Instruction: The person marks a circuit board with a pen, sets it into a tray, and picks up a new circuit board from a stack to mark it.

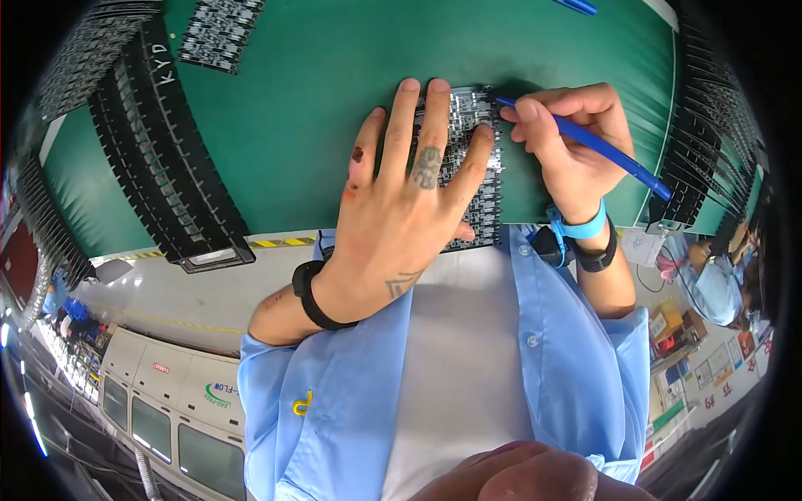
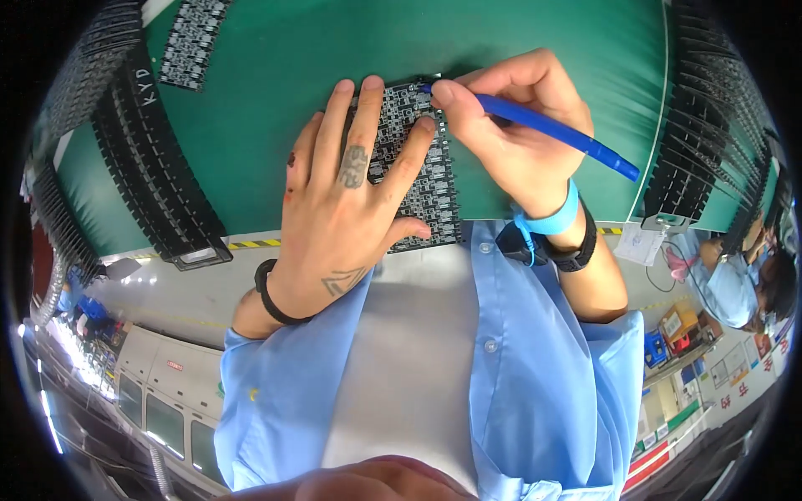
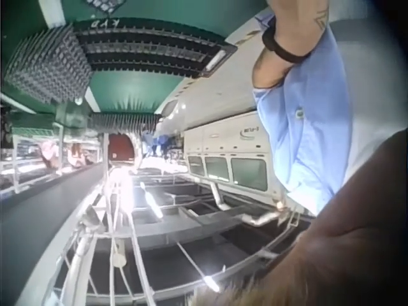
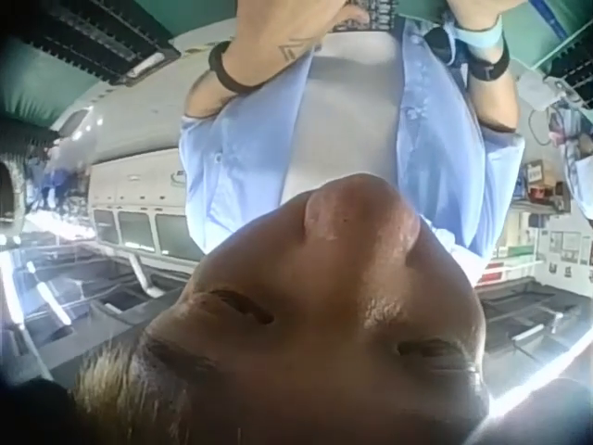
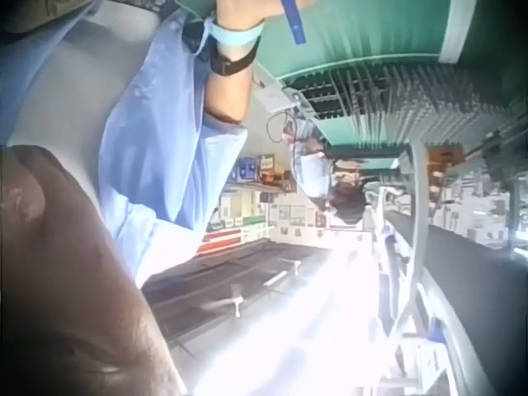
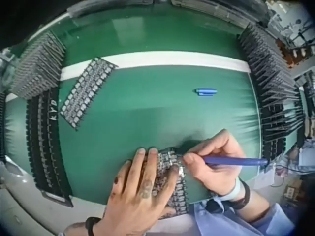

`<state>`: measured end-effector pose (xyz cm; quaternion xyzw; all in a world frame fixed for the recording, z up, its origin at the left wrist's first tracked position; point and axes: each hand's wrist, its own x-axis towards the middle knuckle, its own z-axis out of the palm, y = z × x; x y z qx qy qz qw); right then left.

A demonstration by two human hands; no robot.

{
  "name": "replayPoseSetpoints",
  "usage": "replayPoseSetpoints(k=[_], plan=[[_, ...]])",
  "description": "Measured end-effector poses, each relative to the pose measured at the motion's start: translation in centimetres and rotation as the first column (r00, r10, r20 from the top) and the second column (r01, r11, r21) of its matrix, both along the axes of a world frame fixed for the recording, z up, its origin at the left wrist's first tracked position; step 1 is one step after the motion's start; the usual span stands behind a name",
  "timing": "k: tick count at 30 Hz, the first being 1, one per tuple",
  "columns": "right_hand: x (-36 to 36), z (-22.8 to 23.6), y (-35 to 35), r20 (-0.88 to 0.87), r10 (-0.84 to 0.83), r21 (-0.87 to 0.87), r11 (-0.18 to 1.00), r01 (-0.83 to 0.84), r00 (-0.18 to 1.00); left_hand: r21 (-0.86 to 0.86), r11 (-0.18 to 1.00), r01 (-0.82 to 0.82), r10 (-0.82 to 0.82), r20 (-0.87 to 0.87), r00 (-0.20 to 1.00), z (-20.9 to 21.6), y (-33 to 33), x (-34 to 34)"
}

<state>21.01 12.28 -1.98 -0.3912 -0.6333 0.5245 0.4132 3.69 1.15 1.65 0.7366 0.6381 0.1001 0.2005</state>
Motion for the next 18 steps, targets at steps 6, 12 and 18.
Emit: replayPoseSetpoints(k=[6,12,18], plan=[[0.6,-0.4,0.5,0.141,0.058,0.176,0.981,-0.083,0.988,0.125,0.992,-0.008,0.013,-0.042,0.999,-1.1,0.2,0.0],[0.4,-0.3,1.0,0.255,0.082,0.315,0.935,-0.163,0.963,0.106,0.994,0.025,-0.011,-0.122,0.992,-1.4,0.0,0.0],[0.2,-0.6,0.6,0.234,-0.024,0.275,0.96,-0.042,0.972,0.179,0.984,0.008,0.018,-0.144,0.989,-1.6,0.1,0.1]])
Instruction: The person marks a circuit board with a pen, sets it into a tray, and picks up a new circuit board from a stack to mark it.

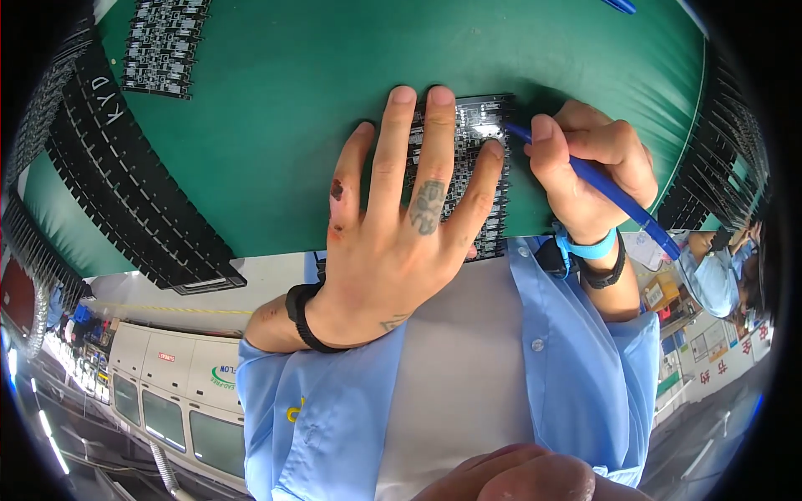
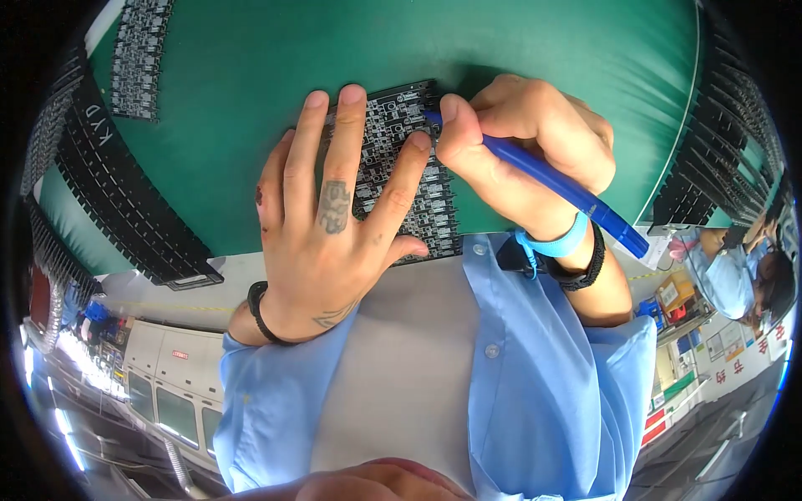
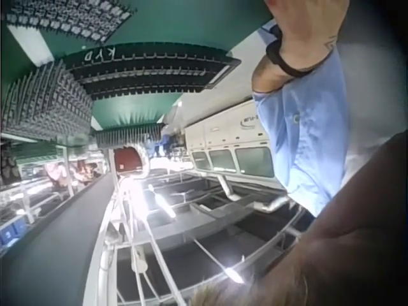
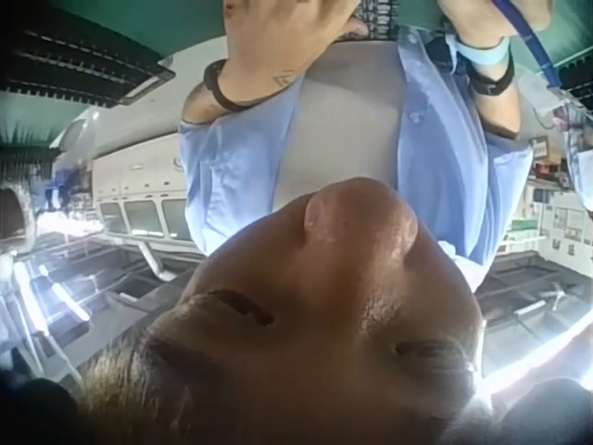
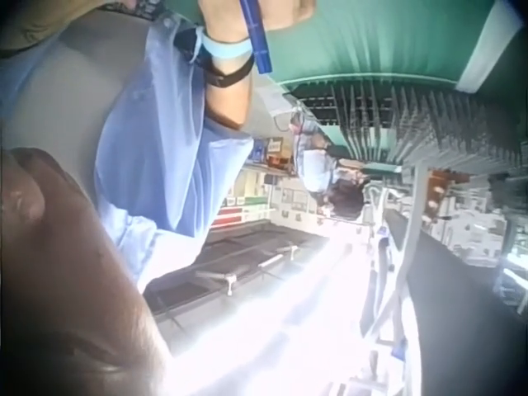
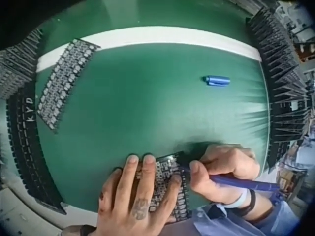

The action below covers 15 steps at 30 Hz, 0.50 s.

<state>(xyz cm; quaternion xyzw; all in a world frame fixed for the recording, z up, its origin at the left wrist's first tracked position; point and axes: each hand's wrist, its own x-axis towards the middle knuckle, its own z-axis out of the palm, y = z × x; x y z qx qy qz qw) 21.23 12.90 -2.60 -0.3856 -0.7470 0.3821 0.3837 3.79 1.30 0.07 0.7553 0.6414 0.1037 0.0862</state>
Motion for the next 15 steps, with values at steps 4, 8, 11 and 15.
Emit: replayPoseSetpoints(k=[4,8,11,15], plan=[[-0.05,0.14,0.18,0.011,0.02,-0.003,1.0,-0.02,1.0,-0.028,0.999,0.028,-0.029,-0.031,0.999,0.05,-0.06,-0.08],[-0.23,0.12,0.26,0.021,0.025,0.015,1.0,-0.026,0.999,-0.033,0.999,0.029,-0.03,-0.042,0.999,0.11,-0.07,-0.08],[-0.11,0.2,0.39,0.046,0.05,0.039,0.998,-0.051,0.998,-0.034,0.999,0.032,-0.033,-0.043,0.999,0.13,-0.03,-0.15],[0.49,0.19,0.11,-0.001,0.106,0.023,0.994,-0.106,0.994,-0.035,0.999,0.036,-0.037,-0.038,0.999,0.17,0.0,-0.23]])
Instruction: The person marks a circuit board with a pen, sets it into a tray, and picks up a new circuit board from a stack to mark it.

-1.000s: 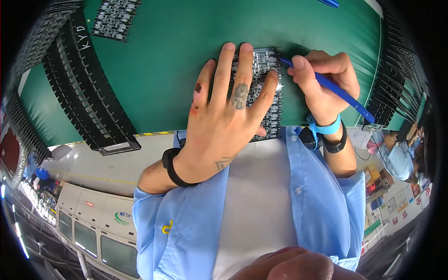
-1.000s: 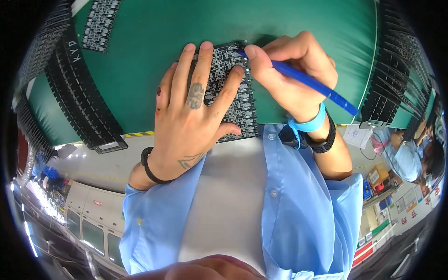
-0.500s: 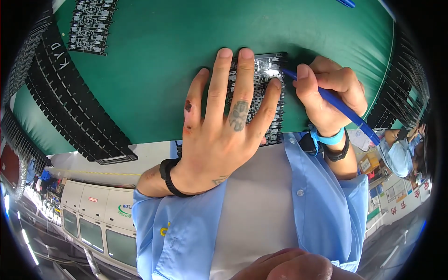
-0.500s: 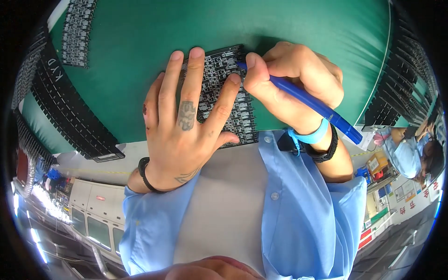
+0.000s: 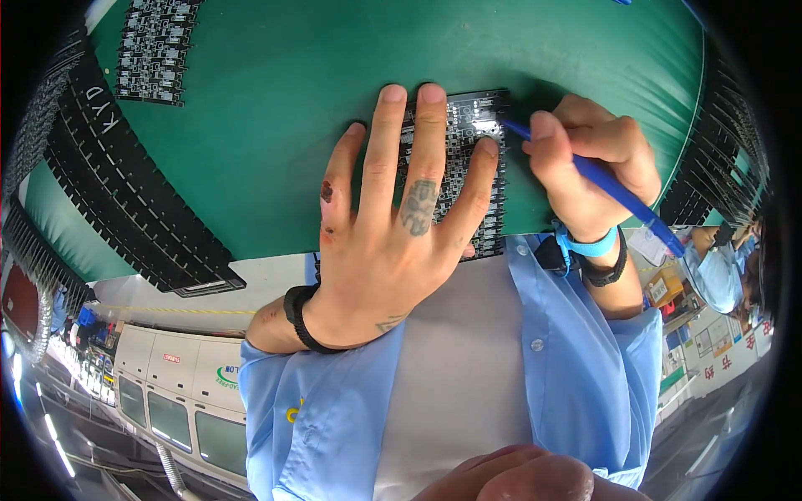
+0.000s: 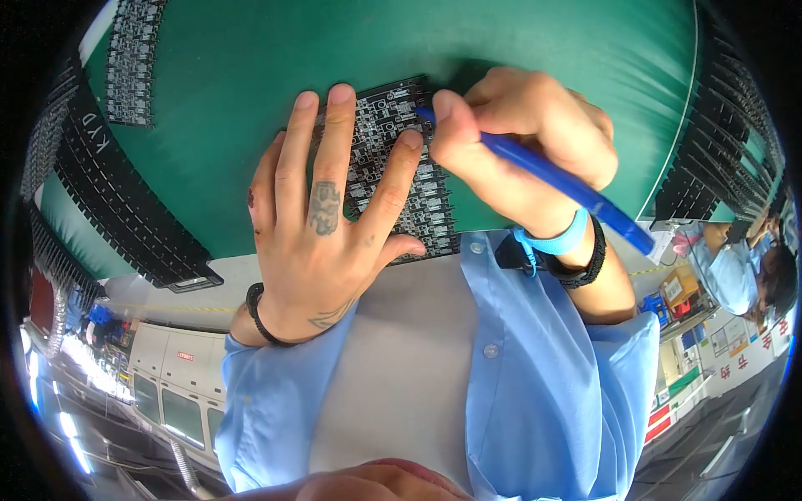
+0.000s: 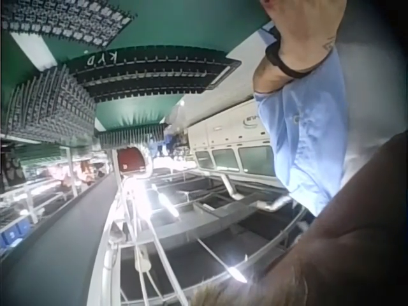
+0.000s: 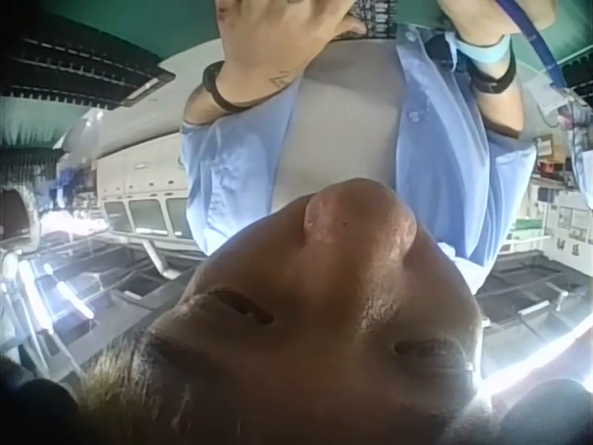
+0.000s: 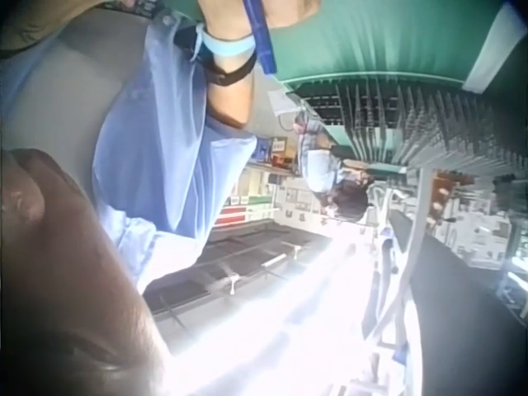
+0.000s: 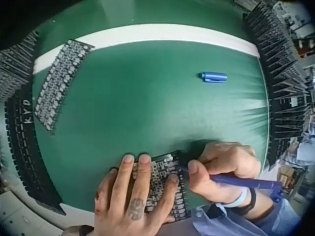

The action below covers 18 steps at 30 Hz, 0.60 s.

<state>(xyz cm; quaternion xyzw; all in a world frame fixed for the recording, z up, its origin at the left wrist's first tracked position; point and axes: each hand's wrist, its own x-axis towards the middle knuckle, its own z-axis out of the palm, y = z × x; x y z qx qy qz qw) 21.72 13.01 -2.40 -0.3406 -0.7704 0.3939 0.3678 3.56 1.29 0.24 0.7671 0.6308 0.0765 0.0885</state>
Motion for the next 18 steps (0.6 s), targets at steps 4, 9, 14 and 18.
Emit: replayPoseSetpoints(k=[4,9,14,18], plan=[[1.0,0.3,-0.8,-0.153,-0.061,-0.216,0.976,0.027,0.986,-0.003,1.0,0.003,-0.003,-0.003,1.0,0.0,0.0,0.0],[0.7,0.6,-2.1,-0.054,-0.016,-0.126,0.992,0.009,0.998,0.004,1.0,-0.003,0.003,-0.013,1.0,-0.1,-0.1,0.0],[0.4,0.3,-1.6,-0.019,0.01,-0.027,1.0,-0.01,1.0,0.027,1.0,-0.007,0.008,-0.007,1.0,-0.1,-0.1,0.1],[0.3,0.2,-1.4,0.001,0.018,0.001,1.0,-0.018,1.0,0.024,1.0,-0.002,0.002,-0.015,1.0,-0.1,0.0,0.1]])
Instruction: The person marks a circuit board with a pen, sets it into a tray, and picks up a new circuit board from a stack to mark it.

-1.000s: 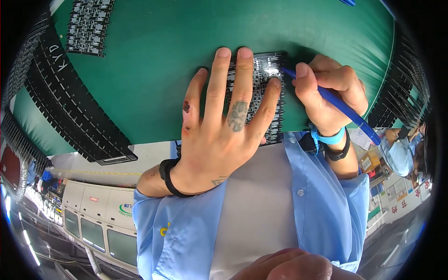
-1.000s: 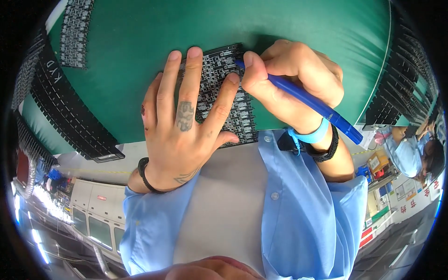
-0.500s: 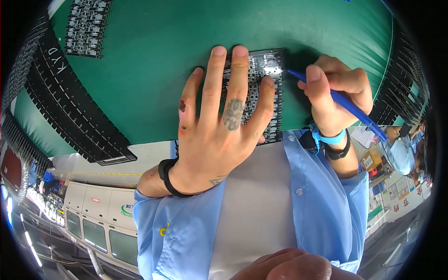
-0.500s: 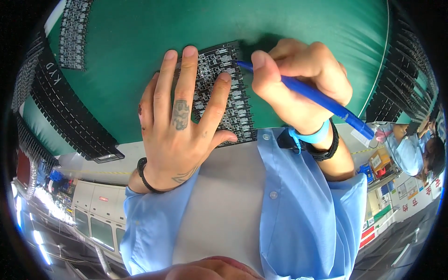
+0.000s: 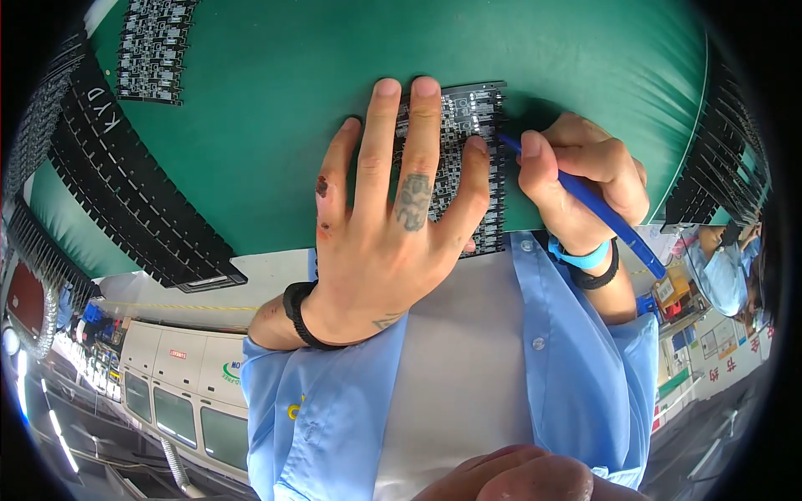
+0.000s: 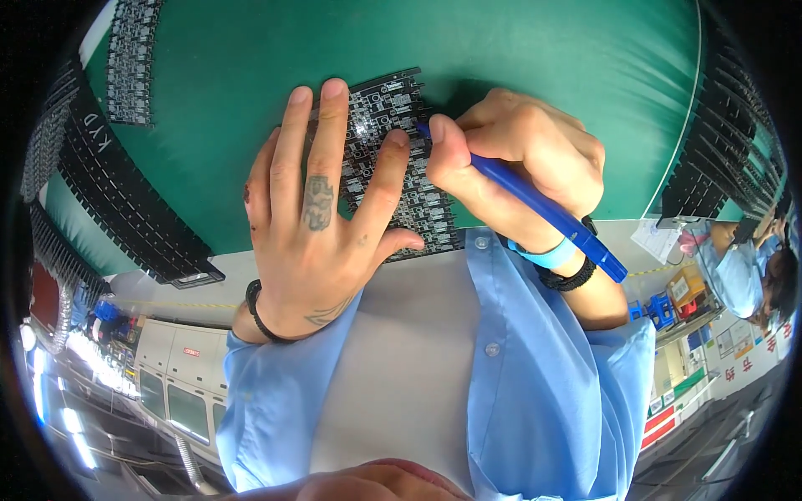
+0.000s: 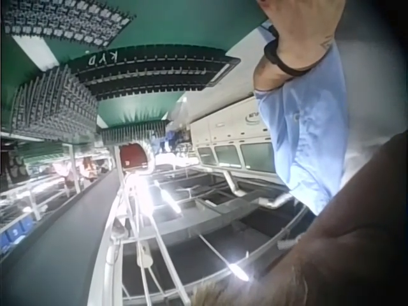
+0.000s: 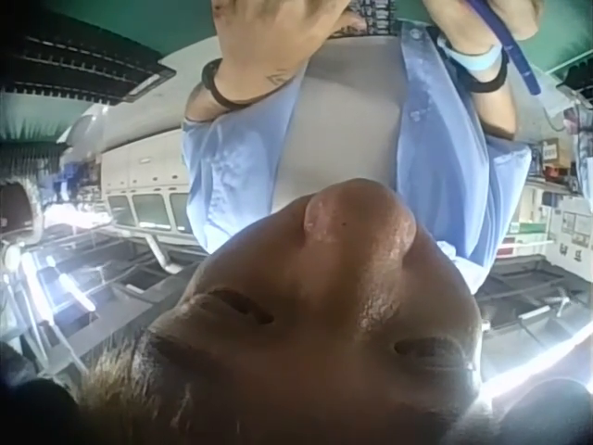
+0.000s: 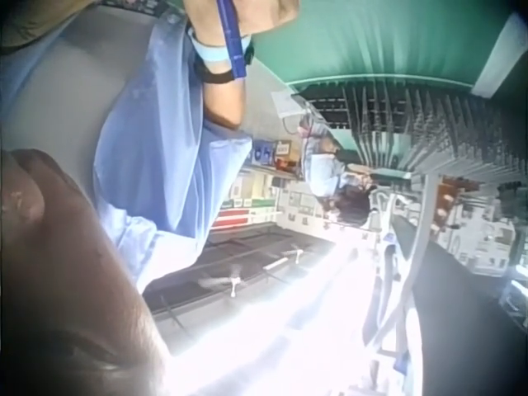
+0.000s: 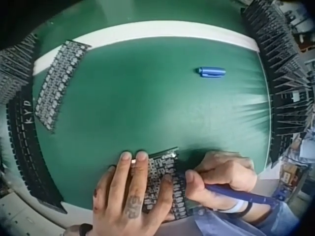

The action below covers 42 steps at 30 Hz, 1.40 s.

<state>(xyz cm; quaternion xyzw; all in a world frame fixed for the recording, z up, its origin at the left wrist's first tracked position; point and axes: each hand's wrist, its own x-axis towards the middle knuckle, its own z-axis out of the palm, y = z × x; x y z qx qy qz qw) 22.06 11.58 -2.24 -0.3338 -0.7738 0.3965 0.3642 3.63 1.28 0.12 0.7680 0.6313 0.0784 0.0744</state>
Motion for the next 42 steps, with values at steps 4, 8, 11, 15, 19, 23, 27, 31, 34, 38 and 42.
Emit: replayPoseSetpoints(k=[4,8,11,15,19,23,27,31,34,38,42], plan=[[-0.1,-0.2,0.0,-0.004,-0.017,0.012,1.0,0.017,1.0,0.004,1.0,-0.004,0.004,0.016,1.0,0.0,0.1,0.0],[-0.1,-0.5,-0.1,-0.023,-0.048,0.012,0.999,0.049,0.999,0.005,1.0,-0.001,0.001,0.013,1.0,0.0,0.0,-0.1],[0.0,-0.5,-0.1,-0.011,-0.046,0.024,0.999,0.047,0.999,0.009,1.0,0.001,-0.002,0.022,1.0,-0.2,0.0,-0.1],[0.3,0.1,-0.5,-0.055,-0.026,-0.037,0.999,0.024,0.998,0.014,1.0,-0.002,0.002,0.018,1.0,-0.2,-0.1,-0.1],[0.9,0.3,-1.3,-0.06,-0.023,-0.064,0.998,0.019,0.998,0.019,1.0,0.004,-0.004,0.018,1.0,-0.2,-0.1,-0.1],[1.4,0.3,-1.6,-0.042,0.033,-0.044,0.998,-0.035,0.999,0.02,1.0,0.009,-0.009,0.008,1.0,-0.1,0.0,-0.2],[1.0,0.3,-1.4,-0.031,0.04,-0.025,0.999,-0.04,0.999,0.02,1.0,0.009,-0.009,0.005,1.0,-0.1,0.0,-0.1],[0.9,0.2,-1.5,-0.024,0.018,-0.018,1.0,-0.018,1.0,0.016,1.0,0.007,-0.007,0.003,1.0,0.0,0.0,-0.1],[0.8,0.2,-1.5,-0.012,0.003,-0.012,1.0,-0.003,1.0,0.013,1.0,0.008,-0.008,0.001,1.0,0.0,0.1,-0.1],[0.9,0.1,-1.5,-0.016,0.013,-0.008,1.0,-0.013,1.0,0.009,1.0,0.009,-0.009,-0.002,1.0,0.1,0.0,-0.1],[0.7,0.2,-1.3,-0.004,0.017,-0.001,1.0,-0.017,1.0,0.007,1.0,0.012,-0.012,-0.001,1.0,0.1,0.0,-0.1]])
